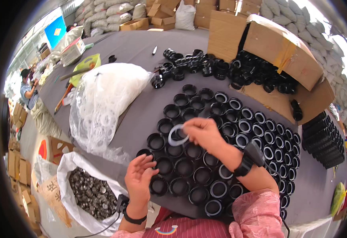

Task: Inserting white rubber gaskets or seals into black plastic lids or housings.

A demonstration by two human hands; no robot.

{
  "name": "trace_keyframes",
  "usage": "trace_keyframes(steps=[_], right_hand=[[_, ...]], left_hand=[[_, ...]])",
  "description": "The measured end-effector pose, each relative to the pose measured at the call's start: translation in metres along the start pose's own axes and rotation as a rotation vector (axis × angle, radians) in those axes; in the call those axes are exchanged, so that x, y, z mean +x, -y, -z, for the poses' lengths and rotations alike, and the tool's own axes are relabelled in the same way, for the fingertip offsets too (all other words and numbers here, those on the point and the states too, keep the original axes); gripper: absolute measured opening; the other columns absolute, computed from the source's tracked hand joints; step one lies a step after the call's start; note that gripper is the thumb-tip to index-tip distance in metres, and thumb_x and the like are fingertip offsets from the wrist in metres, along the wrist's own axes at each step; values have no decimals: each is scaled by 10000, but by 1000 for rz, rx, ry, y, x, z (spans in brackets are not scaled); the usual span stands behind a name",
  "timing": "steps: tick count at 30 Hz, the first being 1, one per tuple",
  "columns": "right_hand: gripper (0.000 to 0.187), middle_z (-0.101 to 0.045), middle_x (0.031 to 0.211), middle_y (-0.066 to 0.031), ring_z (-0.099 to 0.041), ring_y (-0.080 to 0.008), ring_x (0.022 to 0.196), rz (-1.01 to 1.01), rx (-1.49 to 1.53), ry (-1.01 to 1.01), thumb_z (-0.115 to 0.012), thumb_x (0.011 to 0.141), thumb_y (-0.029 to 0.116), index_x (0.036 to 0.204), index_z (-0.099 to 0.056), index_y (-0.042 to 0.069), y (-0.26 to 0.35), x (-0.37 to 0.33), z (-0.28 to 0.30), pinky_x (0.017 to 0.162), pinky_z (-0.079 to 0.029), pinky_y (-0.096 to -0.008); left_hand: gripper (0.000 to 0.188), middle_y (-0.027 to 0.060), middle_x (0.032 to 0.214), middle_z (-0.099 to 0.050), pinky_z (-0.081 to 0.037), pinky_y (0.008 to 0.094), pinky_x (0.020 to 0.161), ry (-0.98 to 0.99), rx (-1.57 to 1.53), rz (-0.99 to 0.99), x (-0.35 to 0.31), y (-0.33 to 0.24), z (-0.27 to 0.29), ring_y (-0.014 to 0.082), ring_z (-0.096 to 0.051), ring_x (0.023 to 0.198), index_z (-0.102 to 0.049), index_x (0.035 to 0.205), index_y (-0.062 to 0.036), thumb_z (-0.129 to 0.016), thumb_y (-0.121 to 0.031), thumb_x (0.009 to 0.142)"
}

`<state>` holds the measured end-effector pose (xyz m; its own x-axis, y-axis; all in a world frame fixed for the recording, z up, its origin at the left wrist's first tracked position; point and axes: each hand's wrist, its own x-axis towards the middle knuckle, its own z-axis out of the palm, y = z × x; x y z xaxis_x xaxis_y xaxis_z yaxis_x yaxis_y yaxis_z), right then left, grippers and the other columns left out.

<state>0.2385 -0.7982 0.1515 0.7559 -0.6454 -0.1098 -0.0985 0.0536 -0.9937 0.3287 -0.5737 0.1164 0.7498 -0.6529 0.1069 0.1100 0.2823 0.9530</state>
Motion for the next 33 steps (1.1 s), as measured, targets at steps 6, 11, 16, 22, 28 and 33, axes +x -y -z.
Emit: trace_keyframes(steps=[6,11,16,22,28,33], right_hand=[[156,-624,699,-35,-574,-85,537,41,-41,-434,-614,804,99,927,-641,5,-15,92,94,409,-412,-202],[143,-617,689,-41,-568,-95,513,-50,-118,-564,-598,797,72,919,-634,7,-25,142,117,385,-392,-211],[106,-623,672,-59,-556,-103,484,-127,-273,-619,-596,786,52,871,-637,3,-34,160,119,363,-372,-220],[116,-658,687,-118,-637,-217,554,-183,-548,-622,-570,741,62,790,-660,9,-37,171,121,501,-495,-334],[177,-618,789,-243,-611,-407,801,295,-1299,-490,-539,748,129,759,-650,-9,-36,172,96,707,-489,-456],[180,-625,803,-196,-601,-375,807,321,-1130,-582,-615,754,194,802,-634,21,-25,146,114,717,-469,-447]], left_hand=[[283,136,1028,-594,-558,320,726,-82,-46,-21,-5,-13,21,192,-609,874,-510,1123,4,-527,40,843],[208,113,953,-617,-545,297,736,-167,-55,-45,2,-17,42,160,-618,819,-542,1063,14,-549,21,856],[161,100,916,-613,-546,303,682,-253,8,-51,-1,-11,60,159,-613,770,-557,1026,4,-552,-35,870],[155,99,915,-610,-540,297,672,-281,20,-16,1,-5,67,161,-609,763,-557,1022,2,-544,-34,873],[137,98,889,-620,-542,311,694,-322,79,-63,-1,-18,74,159,-614,751,-563,1004,8,-535,-15,871],[114,90,874,-634,-515,267,734,-277,237,-212,38,-23,85,141,-615,772,-574,973,29,-546,19,864]])
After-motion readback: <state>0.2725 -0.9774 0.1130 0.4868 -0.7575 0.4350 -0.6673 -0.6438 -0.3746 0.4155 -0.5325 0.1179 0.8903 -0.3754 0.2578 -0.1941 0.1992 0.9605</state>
